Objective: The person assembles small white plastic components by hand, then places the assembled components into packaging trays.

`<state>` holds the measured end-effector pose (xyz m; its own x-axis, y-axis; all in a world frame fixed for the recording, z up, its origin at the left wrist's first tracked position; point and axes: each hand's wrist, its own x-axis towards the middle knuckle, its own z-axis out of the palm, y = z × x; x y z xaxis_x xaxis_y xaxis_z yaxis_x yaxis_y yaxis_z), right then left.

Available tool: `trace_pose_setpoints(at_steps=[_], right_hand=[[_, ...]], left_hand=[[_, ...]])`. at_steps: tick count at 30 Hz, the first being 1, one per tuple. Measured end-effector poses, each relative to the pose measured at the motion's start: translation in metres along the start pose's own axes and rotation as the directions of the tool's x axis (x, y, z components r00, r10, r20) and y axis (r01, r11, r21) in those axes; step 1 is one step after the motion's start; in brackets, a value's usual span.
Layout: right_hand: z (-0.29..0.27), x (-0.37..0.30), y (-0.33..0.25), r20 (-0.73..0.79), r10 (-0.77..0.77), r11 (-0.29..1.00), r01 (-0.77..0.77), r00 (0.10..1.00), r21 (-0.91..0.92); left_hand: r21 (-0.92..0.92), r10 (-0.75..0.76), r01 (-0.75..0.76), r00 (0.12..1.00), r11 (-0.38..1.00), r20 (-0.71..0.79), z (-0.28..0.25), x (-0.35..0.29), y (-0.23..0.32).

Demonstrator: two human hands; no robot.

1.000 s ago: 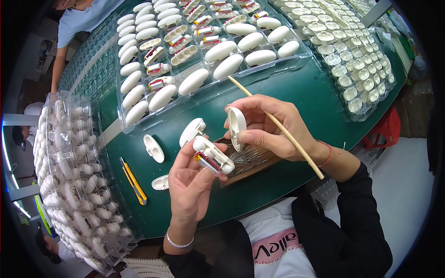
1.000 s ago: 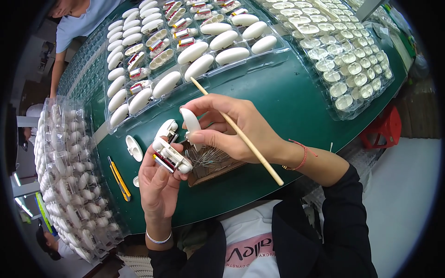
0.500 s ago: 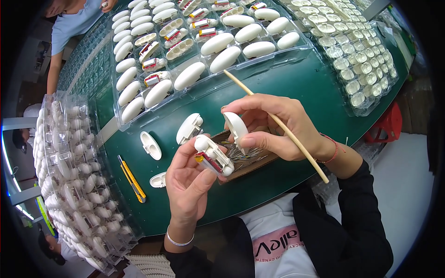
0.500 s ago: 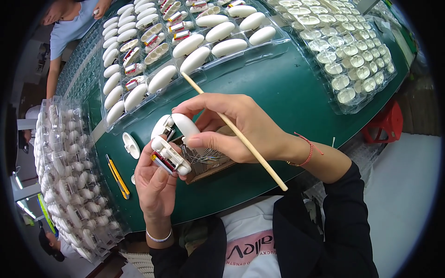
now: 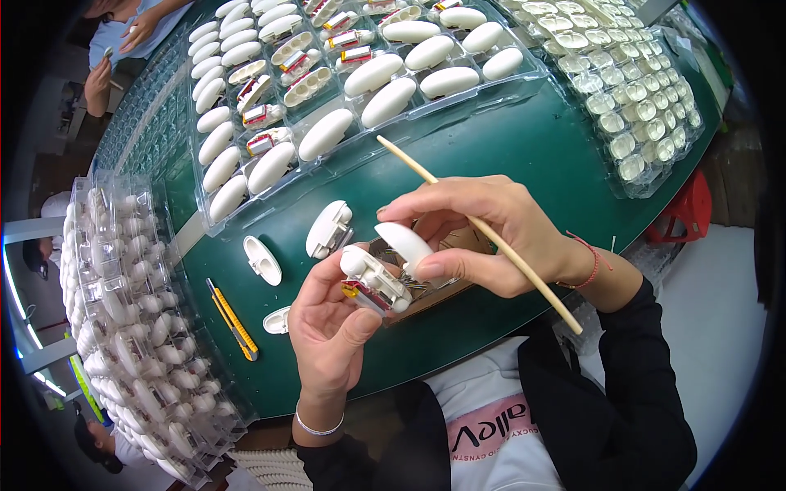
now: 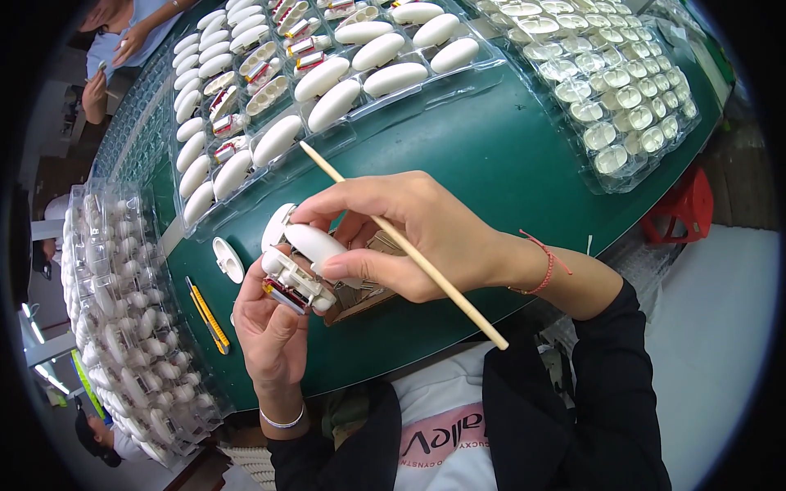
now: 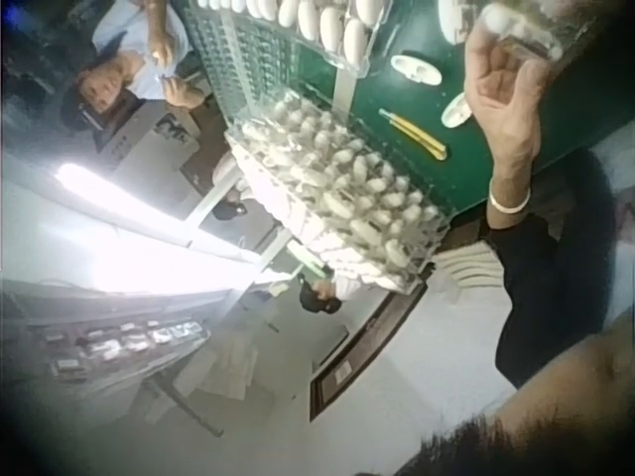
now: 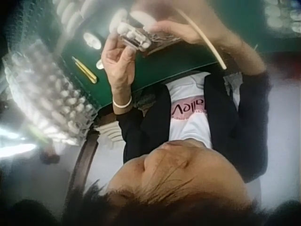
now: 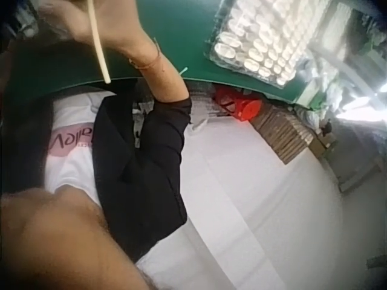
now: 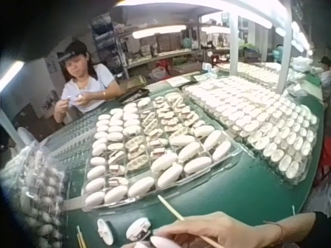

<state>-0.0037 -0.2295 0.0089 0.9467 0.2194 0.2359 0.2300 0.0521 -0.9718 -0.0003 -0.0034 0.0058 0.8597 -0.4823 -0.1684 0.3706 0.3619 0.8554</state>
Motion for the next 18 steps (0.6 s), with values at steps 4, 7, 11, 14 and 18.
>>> trace_pose_setpoints(at_steps=[4, 7, 11, 14, 18], right_hand=[[0.0012, -0.0010, 0.0016, 0.012, -0.111, 0.983, 0.112, 0.994, -0.144], [0.0020, -0.0026, 0.0024, 0.000, -0.161, 0.969, 0.158, 0.987, -0.191], [0.0051, -0.0048, 0.0059, -0.038, -0.189, 0.962, 0.177, 0.981, -0.209], [0.0055, -0.0064, 0.0024, -0.044, -0.174, 0.971, 0.164, 0.984, -0.174], [0.0051, -0.0060, 0.0025, -0.038, -0.212, 0.964, 0.202, 0.977, -0.170]], left_hand=[[0.008, -0.001, 0.001, 1.000, 1.000, -0.011, 0.0023, -0.0015, 0.0002], [0.006, 0.002, -0.002, 1.000, 1.000, -0.002, 0.0022, -0.0017, -0.0011], [0.061, 0.020, -0.020, 1.000, 0.998, 0.006, 0.0003, -0.0030, -0.0041], [0.065, 0.019, -0.020, 1.000, 0.998, 0.003, -0.0002, -0.0034, -0.0044], [0.043, 0.062, -0.063, 0.998, 0.997, 0.031, -0.0031, -0.0047, -0.0072]])
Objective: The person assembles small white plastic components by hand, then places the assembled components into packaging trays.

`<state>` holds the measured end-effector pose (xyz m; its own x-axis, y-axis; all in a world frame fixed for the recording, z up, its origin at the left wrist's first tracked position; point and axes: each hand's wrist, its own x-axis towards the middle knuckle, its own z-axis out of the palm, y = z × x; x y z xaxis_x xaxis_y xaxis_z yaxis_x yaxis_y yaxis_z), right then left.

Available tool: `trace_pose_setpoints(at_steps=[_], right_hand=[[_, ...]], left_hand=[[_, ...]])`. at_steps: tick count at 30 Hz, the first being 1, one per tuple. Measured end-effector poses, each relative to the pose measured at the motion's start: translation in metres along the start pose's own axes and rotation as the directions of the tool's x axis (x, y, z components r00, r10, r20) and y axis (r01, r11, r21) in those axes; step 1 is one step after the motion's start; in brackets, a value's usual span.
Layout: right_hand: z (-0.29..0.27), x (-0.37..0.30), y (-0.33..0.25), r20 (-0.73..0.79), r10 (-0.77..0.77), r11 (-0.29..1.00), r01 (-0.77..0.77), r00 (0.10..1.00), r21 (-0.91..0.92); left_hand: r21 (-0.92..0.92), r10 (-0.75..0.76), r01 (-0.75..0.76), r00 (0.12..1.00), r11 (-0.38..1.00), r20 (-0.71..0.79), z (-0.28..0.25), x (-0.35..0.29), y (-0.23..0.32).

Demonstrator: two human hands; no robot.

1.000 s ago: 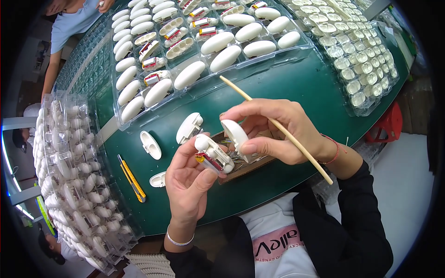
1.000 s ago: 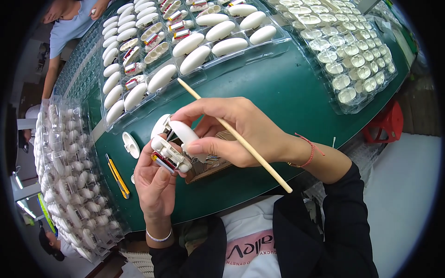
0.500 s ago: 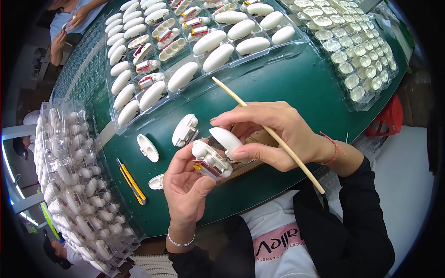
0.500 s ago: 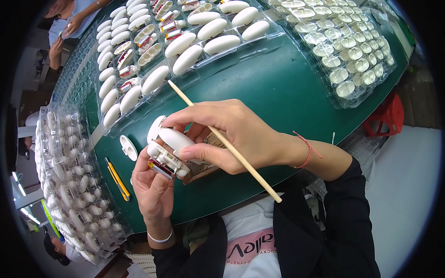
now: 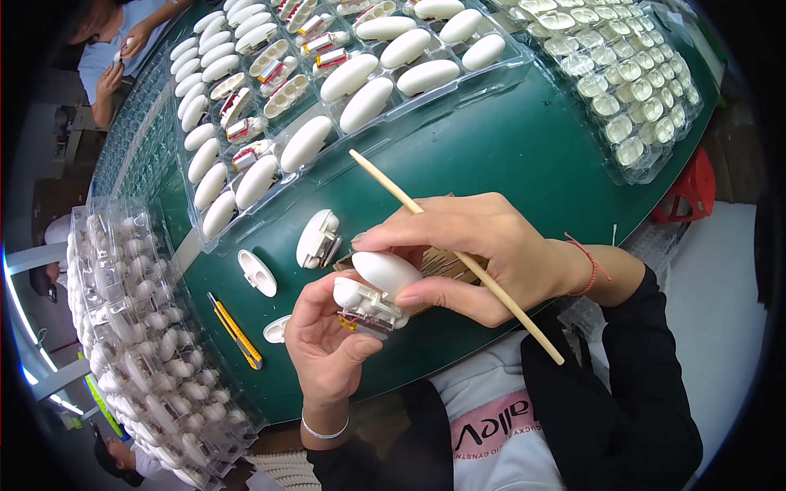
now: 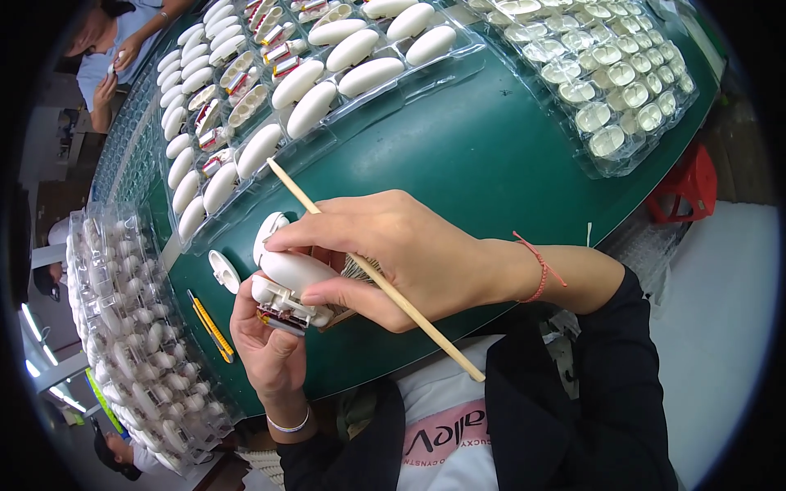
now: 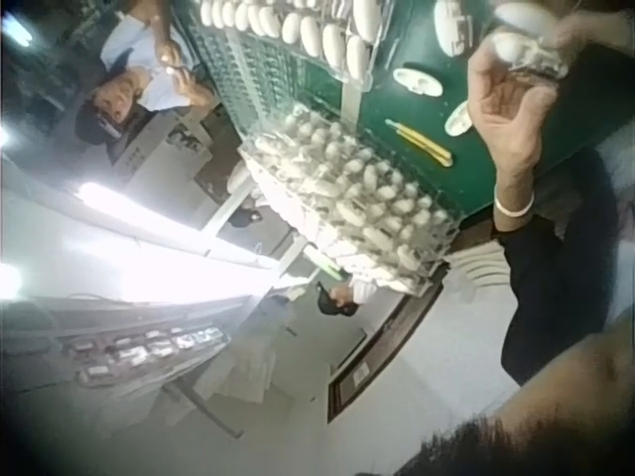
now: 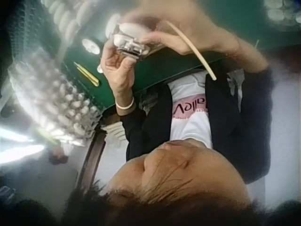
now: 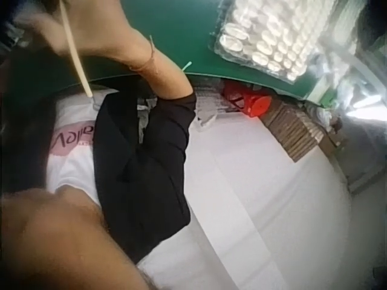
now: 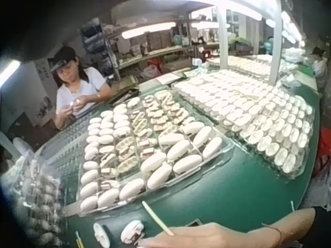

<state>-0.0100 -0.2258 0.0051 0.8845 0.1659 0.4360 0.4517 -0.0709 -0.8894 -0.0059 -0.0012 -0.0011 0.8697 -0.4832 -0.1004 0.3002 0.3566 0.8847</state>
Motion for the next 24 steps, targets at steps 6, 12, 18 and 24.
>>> trace_pose_setpoints(at_steps=[6, 12, 18, 24], right_hand=[[0.0009, -0.0012, 0.0020, -0.005, -0.043, 0.999, 0.043, 0.999, 0.014], [0.0042, -0.0026, 0.0037, -0.017, -0.066, 0.997, 0.066, 0.998, 0.040], [0.0055, -0.0035, 0.0032, -0.035, -0.097, 0.995, 0.097, 0.995, 0.019], [-0.0013, -0.0031, 0.0030, 0.055, -0.018, 0.997, 0.014, 0.998, 0.079]], left_hand=[[0.058, 0.058, -0.053, 0.995, 0.997, -0.083, 0.0074, 0.0007, -0.0019], [0.178, 0.084, -0.071, 0.994, 0.981, -0.067, 0.0013, -0.0034, -0.0016], [0.164, 0.046, -0.040, 0.998, 0.986, -0.032, 0.0018, -0.0028, -0.0011], [0.166, 0.053, -0.046, 0.998, 0.985, -0.038, 0.0077, -0.0034, 0.0020]])
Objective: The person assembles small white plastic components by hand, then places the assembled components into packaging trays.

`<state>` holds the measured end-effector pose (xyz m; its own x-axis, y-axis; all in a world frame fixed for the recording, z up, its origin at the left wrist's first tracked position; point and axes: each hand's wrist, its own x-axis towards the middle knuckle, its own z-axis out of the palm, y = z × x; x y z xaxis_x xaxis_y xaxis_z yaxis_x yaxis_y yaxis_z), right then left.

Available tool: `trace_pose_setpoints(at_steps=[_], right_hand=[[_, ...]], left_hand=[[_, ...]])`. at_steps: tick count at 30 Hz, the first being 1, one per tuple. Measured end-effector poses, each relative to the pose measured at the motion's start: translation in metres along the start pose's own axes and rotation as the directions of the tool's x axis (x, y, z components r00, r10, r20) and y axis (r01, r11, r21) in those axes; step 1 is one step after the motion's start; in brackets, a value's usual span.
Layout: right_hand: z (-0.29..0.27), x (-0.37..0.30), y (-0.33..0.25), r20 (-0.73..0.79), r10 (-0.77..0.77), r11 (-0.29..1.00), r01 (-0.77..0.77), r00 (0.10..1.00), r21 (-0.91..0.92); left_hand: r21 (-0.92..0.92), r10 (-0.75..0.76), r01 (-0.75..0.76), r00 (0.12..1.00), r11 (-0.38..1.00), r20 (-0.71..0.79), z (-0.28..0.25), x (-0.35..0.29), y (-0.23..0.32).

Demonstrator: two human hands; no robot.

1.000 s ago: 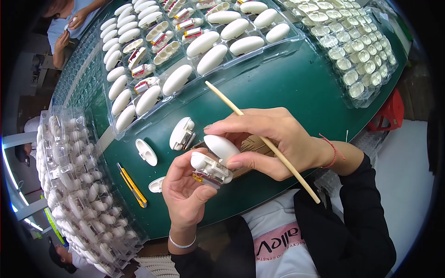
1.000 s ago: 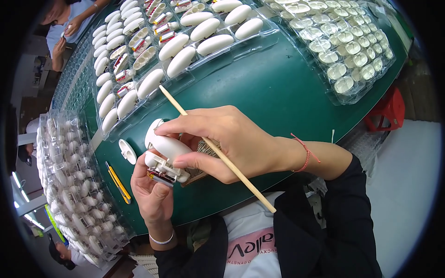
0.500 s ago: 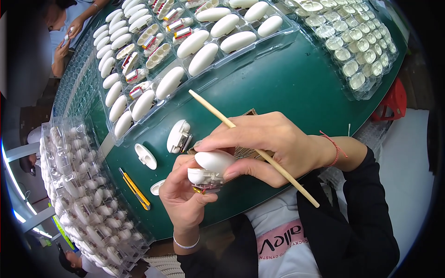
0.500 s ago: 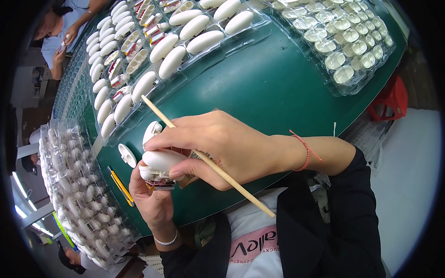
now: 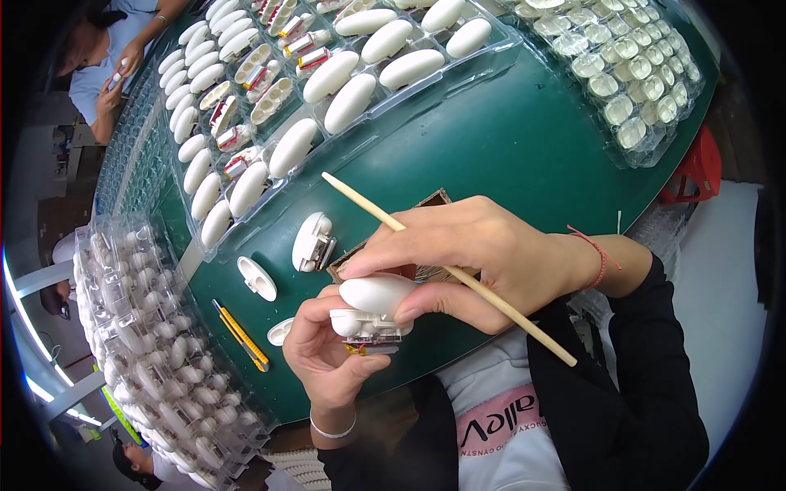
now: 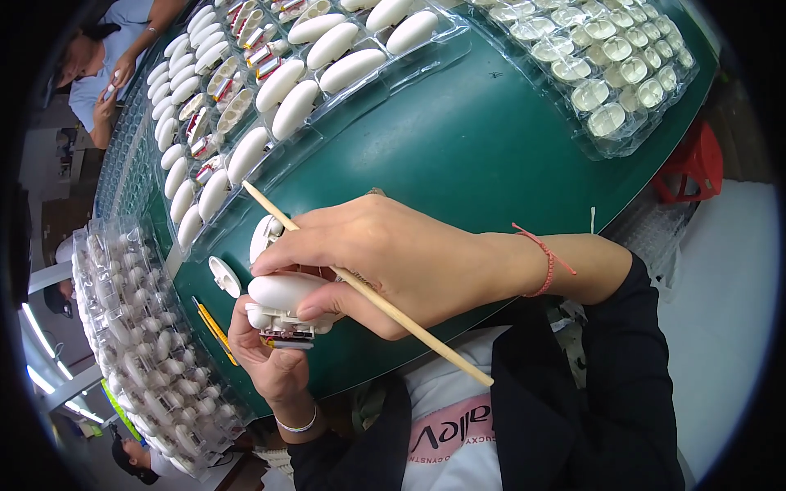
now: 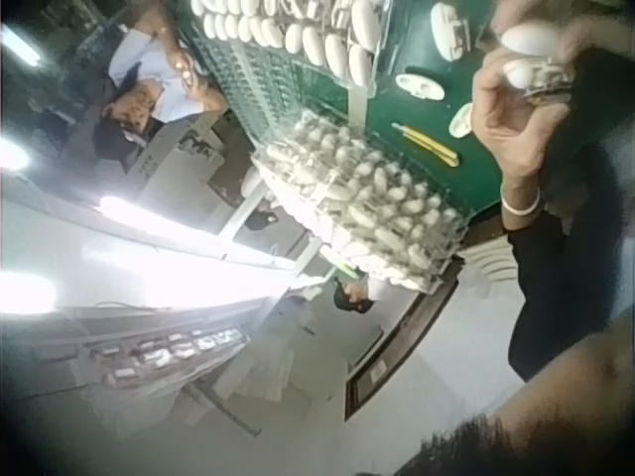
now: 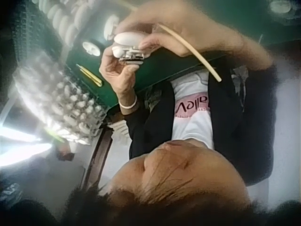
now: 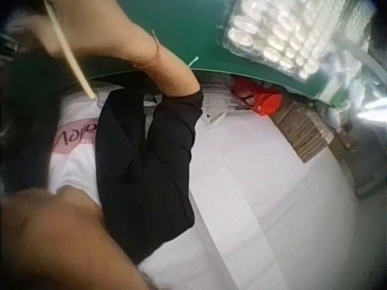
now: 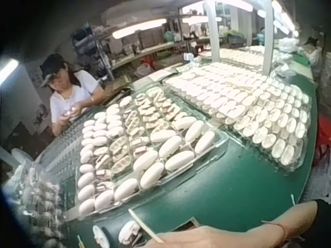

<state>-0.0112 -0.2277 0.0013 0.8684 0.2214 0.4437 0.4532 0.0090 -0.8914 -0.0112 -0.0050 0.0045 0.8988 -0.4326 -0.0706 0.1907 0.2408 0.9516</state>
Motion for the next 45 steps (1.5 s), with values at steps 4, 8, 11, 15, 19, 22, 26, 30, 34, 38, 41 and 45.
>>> trace_pose_setpoints(at_steps=[4, 8, 11, 15, 19, 22, 26, 30, 34, 38, 41, 45], right_hand=[[-0.003, 0.001, 0.000, 0.014, 0.059, 0.994, -0.060, 0.998, 0.091], [-0.003, 0.000, -0.002, 0.014, 0.072, 0.995, -0.073, 0.997, 0.066], [-0.003, 0.000, -0.003, -0.003, 0.058, 0.997, -0.058, 0.998, 0.049], [-0.002, -0.001, -0.004, -0.001, 0.094, 0.994, -0.094, 0.996, 0.060], [-0.002, 0.000, -0.004, -0.033, 0.028, 0.999, -0.027, 0.999, 0.038], [-0.001, 0.000, -0.004, -0.046, 0.017, 0.999, -0.015, 0.999, 0.031], [-0.002, -0.002, -0.003, -0.014, 0.039, 0.999, -0.039, 0.999, 0.021], [-0.003, -0.002, -0.003, 0.008, 0.046, 0.999, -0.046, 0.999, 0.025], [-0.001, -0.003, 0.002, -0.013, 0.018, 0.999, -0.017, 1.000, 0.049], [0.001, -0.002, 0.005, -0.034, 0.007, 0.999, -0.006, 0.999, 0.049], [0.003, -0.001, 0.008, -0.062, -0.020, 0.994, 0.026, 0.998, 0.102], [0.000, -0.001, 0.004, -0.015, 0.047, 0.996, -0.045, 0.999, 0.083]], left_hand=[[-0.038, -0.006, 0.006, 1.000, 0.999, 0.018, 0.000, 0.001, 0.000], [-0.026, 0.012, -0.012, 1.000, 1.000, 0.021, 0.003, 0.003, 0.000], [-0.020, 0.006, -0.007, 1.000, 1.000, -0.004, 0.003, 0.003, -0.002], [-0.022, 0.000, -0.001, 1.000, 1.000, -0.018, 0.003, 0.002, -0.001], [-0.027, -0.011, 0.010, 1.000, 1.000, -0.027, 0.005, 0.003, -0.001], [-0.037, -0.026, 0.026, 1.000, 0.999, 0.015, 0.000, 0.004, 0.000], [-0.042, 0.002, -0.001, 1.000, 0.999, 0.026, 0.000, 0.005, -0.001], [-0.024, 0.010, -0.010, 1.000, 1.000, 0.016, -0.003, 0.003, -0.003], [0.013, 0.011, -0.011, 1.000, 1.000, -0.009, -0.005, 0.000, -0.004], [0.109, 0.007, 0.000, 0.998, 0.994, -0.060, -0.004, -0.001, -0.004], [0.142, 0.025, -0.011, 0.995, 0.990, -0.096, 0.001, 0.000, -0.003], [0.186, 0.068, -0.050, 0.994, 0.981, -0.091, 0.001, -0.002, -0.004]])
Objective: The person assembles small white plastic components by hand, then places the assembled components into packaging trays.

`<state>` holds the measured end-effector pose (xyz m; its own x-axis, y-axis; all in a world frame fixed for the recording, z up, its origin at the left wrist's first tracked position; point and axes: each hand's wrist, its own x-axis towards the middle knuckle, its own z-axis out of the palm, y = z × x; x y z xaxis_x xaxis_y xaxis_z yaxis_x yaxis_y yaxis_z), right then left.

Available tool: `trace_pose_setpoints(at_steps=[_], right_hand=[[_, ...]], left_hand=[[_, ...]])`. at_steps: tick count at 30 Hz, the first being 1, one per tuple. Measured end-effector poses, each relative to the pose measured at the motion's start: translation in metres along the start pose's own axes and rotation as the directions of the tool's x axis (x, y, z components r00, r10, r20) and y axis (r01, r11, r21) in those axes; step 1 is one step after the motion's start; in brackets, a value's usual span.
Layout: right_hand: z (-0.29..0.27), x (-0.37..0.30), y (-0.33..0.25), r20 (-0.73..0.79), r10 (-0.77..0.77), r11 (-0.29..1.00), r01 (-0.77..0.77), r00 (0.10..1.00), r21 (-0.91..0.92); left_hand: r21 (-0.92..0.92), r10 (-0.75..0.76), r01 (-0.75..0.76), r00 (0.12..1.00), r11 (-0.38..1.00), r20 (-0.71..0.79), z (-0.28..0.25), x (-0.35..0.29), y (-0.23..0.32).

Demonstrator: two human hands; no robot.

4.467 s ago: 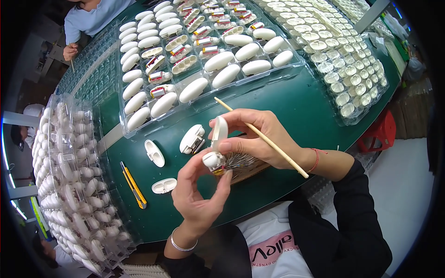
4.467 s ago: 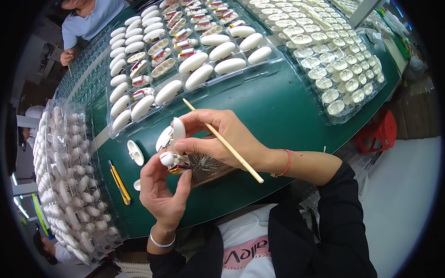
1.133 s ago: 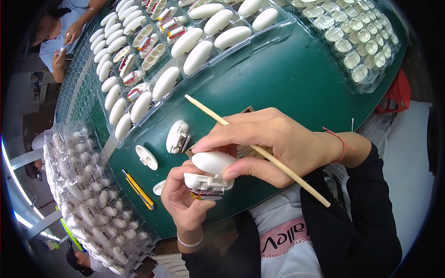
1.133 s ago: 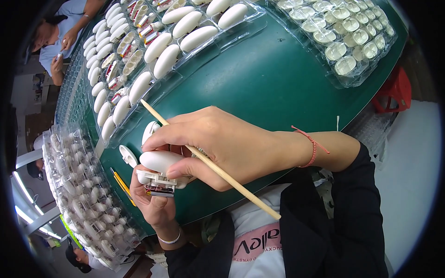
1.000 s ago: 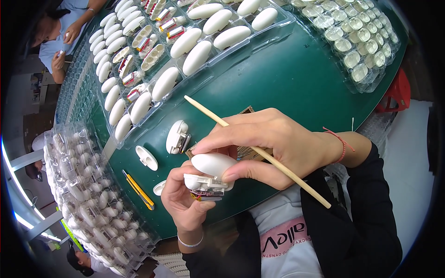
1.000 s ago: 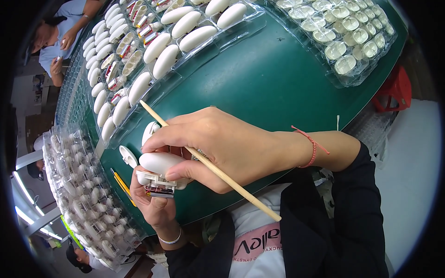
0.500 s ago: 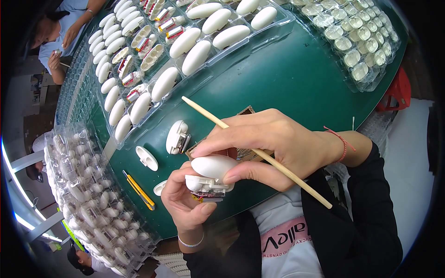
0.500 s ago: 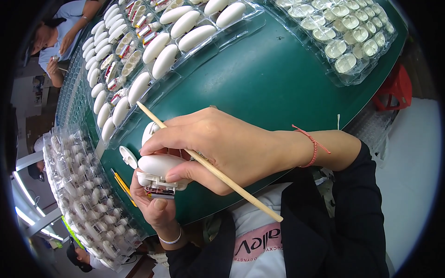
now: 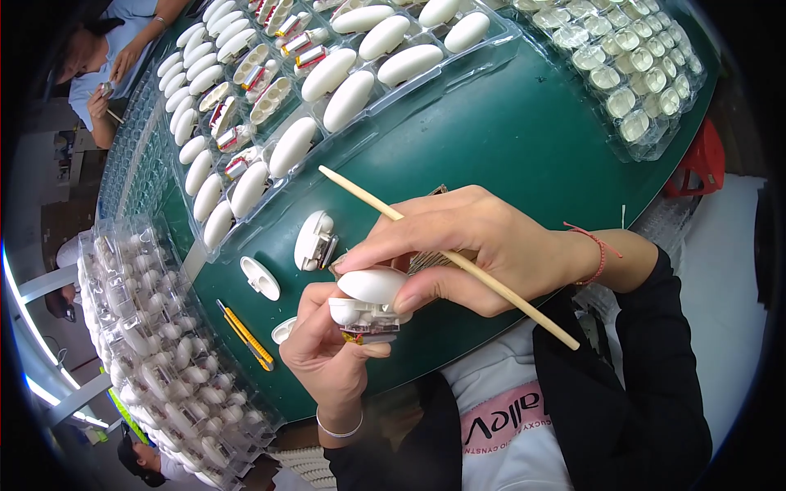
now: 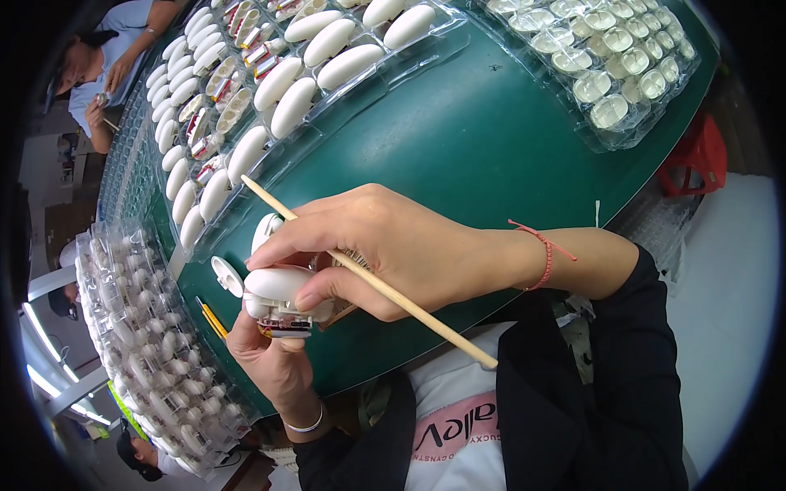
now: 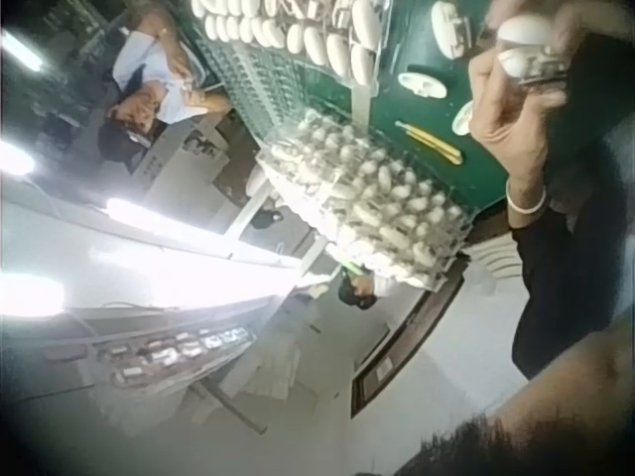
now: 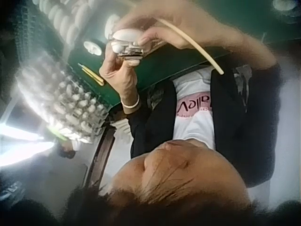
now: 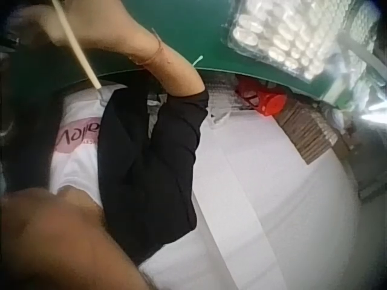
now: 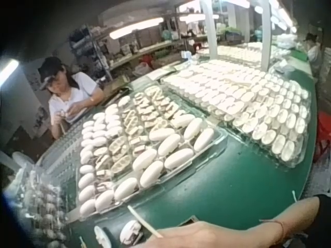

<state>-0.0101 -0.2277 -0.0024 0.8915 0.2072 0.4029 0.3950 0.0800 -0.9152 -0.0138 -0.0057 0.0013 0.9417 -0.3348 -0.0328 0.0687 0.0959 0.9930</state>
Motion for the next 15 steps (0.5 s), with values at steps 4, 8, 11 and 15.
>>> trace_pose_setpoints(at_steps=[4, 8, 11, 15], right_hand=[[-0.001, 0.001, -0.001, 0.028, 0.064, 0.995, -0.066, 0.998, 0.072], [-0.003, 0.003, -0.006, 0.100, 0.205, 0.960, -0.220, 0.974, 0.175], [-0.001, 0.001, -0.003, 0.097, 0.239, 0.927, -0.257, 0.966, 0.272], [0.000, -0.001, -0.002, 0.182, 0.323, 0.879, -0.365, 0.929, 0.307]], left_hand=[[-0.008, 0.027, -0.027, 1.000, 1.000, -0.009, 0.005, 0.001, 0.000], [-0.026, 0.054, -0.055, 0.998, 0.998, -0.024, 0.008, 0.003, 0.003], [-0.020, 0.060, -0.060, 0.998, 0.998, -0.006, 0.004, 0.001, 0.000], [0.107, 0.106, -0.116, 0.990, 0.988, 0.091, -0.006, 0.002, -0.002]])
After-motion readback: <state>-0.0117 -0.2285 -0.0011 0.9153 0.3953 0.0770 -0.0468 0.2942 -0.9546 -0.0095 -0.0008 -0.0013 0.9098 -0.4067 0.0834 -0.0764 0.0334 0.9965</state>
